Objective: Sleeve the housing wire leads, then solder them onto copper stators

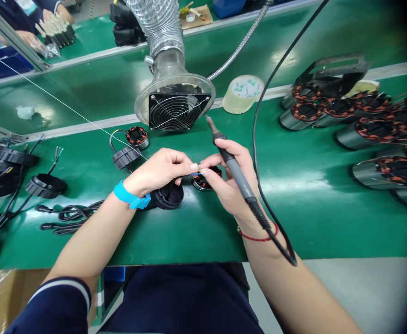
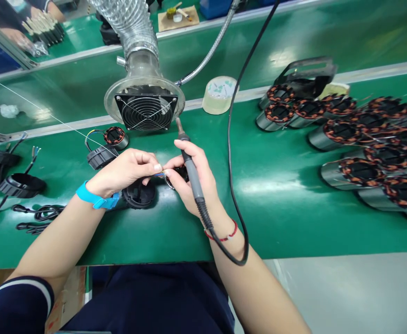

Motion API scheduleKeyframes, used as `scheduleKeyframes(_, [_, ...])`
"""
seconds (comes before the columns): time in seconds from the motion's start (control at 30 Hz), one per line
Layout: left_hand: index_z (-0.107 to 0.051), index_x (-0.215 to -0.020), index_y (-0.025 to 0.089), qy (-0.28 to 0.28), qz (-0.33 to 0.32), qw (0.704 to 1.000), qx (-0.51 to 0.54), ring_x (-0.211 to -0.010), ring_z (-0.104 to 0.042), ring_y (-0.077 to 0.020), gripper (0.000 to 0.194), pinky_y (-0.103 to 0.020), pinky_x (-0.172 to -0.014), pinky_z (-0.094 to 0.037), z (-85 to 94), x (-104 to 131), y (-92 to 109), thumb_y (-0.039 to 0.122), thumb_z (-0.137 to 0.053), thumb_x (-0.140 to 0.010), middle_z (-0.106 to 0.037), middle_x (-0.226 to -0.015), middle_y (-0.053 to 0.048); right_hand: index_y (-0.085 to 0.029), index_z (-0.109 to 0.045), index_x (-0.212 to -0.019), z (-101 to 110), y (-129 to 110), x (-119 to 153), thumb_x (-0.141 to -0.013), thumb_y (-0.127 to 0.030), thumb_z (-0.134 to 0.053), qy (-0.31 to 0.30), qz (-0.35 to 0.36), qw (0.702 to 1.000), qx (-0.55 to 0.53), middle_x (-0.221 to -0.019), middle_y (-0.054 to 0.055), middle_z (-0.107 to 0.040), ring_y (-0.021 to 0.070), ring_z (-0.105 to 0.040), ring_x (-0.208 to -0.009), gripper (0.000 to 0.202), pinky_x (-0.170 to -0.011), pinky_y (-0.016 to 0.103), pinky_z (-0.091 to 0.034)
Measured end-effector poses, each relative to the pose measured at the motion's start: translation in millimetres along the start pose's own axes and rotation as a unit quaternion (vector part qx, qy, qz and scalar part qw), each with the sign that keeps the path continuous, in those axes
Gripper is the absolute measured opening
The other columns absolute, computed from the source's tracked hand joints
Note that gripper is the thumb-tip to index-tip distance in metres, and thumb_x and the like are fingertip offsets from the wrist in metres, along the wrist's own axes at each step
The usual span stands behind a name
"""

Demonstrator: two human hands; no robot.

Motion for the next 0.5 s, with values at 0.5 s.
scheduleKeyframes(0.5, [-0.066,-0.069,0.014,0.089,-0.067,0.969,-0.222,-0.072,-0.055,-0.0122,0.015,-0.026,-0.071,-0.041,5.7,13,-10,0.018,-0.057,-0.08,-0.058,-0.074,0.0,-0.029,-0.041,-0.128,-1,0,9,-0.082,-0.017,-0.058,-0.09,-0.03,0.989,0.115,-0.092,0.0,-0.065,0.0185,-0.063,-0.091,0.05,-0.086,0.041,-0.049])
Point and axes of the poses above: each hand's wrist, its own x-axis away from the middle knuckle, its own z-axis out of the back of the hand, y = z × x, the point moved 3 cm from there along -x, towards the middle knuckle
